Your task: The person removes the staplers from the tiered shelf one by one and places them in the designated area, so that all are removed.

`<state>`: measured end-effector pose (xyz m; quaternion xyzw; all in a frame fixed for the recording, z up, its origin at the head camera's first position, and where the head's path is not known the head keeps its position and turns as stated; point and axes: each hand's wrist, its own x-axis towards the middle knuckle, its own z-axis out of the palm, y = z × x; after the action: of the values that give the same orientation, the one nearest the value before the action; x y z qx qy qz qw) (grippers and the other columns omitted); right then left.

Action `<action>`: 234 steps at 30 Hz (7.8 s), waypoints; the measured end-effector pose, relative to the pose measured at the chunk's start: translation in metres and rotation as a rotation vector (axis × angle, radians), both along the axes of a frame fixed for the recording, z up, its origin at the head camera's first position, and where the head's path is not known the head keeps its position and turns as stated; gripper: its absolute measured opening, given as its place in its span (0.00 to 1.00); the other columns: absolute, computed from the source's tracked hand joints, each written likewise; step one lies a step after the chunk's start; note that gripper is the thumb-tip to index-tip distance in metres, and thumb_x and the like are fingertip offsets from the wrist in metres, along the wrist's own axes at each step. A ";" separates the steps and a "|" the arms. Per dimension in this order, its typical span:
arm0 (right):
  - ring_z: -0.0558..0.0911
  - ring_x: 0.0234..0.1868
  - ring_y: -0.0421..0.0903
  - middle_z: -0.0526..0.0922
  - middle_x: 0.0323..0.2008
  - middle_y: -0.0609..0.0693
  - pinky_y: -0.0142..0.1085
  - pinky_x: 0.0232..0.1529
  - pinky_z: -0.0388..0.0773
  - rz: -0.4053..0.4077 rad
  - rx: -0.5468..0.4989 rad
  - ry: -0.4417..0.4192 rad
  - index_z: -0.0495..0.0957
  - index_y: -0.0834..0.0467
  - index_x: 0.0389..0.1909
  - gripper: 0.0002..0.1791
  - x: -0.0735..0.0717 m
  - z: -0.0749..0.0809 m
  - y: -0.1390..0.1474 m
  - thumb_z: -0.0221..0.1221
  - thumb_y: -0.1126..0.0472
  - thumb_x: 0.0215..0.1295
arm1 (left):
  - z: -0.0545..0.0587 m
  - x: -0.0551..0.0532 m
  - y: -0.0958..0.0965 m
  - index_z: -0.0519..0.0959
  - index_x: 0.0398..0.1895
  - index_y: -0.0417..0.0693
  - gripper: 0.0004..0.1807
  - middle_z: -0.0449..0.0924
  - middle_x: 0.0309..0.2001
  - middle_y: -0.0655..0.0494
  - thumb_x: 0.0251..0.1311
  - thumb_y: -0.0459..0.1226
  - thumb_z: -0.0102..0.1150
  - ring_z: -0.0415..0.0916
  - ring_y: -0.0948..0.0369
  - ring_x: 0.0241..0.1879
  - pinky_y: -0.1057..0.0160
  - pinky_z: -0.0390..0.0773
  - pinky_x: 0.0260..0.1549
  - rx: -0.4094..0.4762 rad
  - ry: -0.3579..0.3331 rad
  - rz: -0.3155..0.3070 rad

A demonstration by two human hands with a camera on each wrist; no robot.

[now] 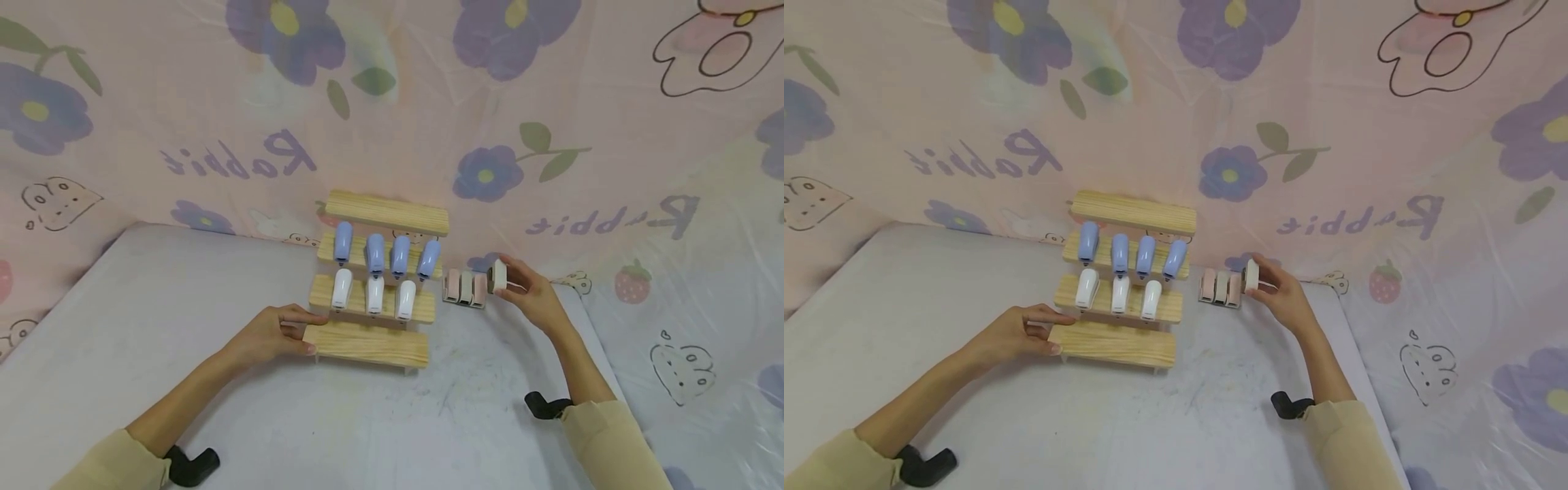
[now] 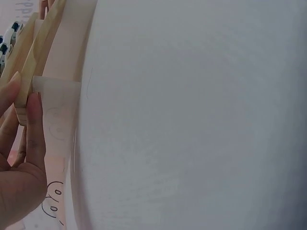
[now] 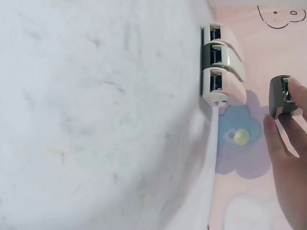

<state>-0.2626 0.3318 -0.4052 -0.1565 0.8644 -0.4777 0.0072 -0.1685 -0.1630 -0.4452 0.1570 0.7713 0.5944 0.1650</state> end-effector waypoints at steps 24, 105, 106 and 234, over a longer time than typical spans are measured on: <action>0.72 0.64 0.64 0.69 0.66 0.68 0.22 0.49 0.75 -0.052 0.062 -0.132 0.61 0.58 0.75 0.40 -0.006 -0.037 0.017 0.67 0.67 0.63 | 0.002 0.002 -0.002 0.83 0.57 0.46 0.28 0.76 0.53 0.47 0.49 0.36 0.77 0.81 0.49 0.50 0.62 0.82 0.46 -0.082 0.046 0.023; 0.76 0.51 0.71 0.77 0.53 0.73 0.44 0.56 0.76 0.038 -0.166 0.462 0.73 0.77 0.57 0.28 0.044 0.044 -0.076 0.64 0.85 0.52 | 0.001 0.003 -0.001 0.82 0.58 0.45 0.30 0.76 0.54 0.47 0.49 0.39 0.77 0.81 0.50 0.48 0.60 0.81 0.46 -0.100 0.042 0.020; 0.76 0.51 0.71 0.78 0.53 0.73 0.44 0.56 0.76 0.041 -0.163 0.466 0.73 0.77 0.57 0.28 0.044 0.045 -0.078 0.64 0.85 0.52 | 0.002 0.003 -0.001 0.82 0.58 0.45 0.30 0.76 0.54 0.47 0.50 0.39 0.77 0.81 0.50 0.48 0.60 0.81 0.46 -0.099 0.042 0.020; 0.78 0.57 0.60 0.76 0.60 0.64 0.37 0.53 0.79 -0.020 -0.102 -0.082 0.70 0.65 0.65 0.36 0.052 -0.049 -0.061 0.70 0.73 0.54 | 0.002 0.005 0.001 0.81 0.59 0.46 0.30 0.75 0.56 0.46 0.50 0.40 0.77 0.79 0.47 0.52 0.53 0.81 0.50 -0.087 0.021 0.030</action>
<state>-0.2105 0.2709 -0.4547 -0.1282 0.8394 -0.5273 0.0298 -0.1635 -0.1625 -0.4427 0.1442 0.8004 0.5608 0.1548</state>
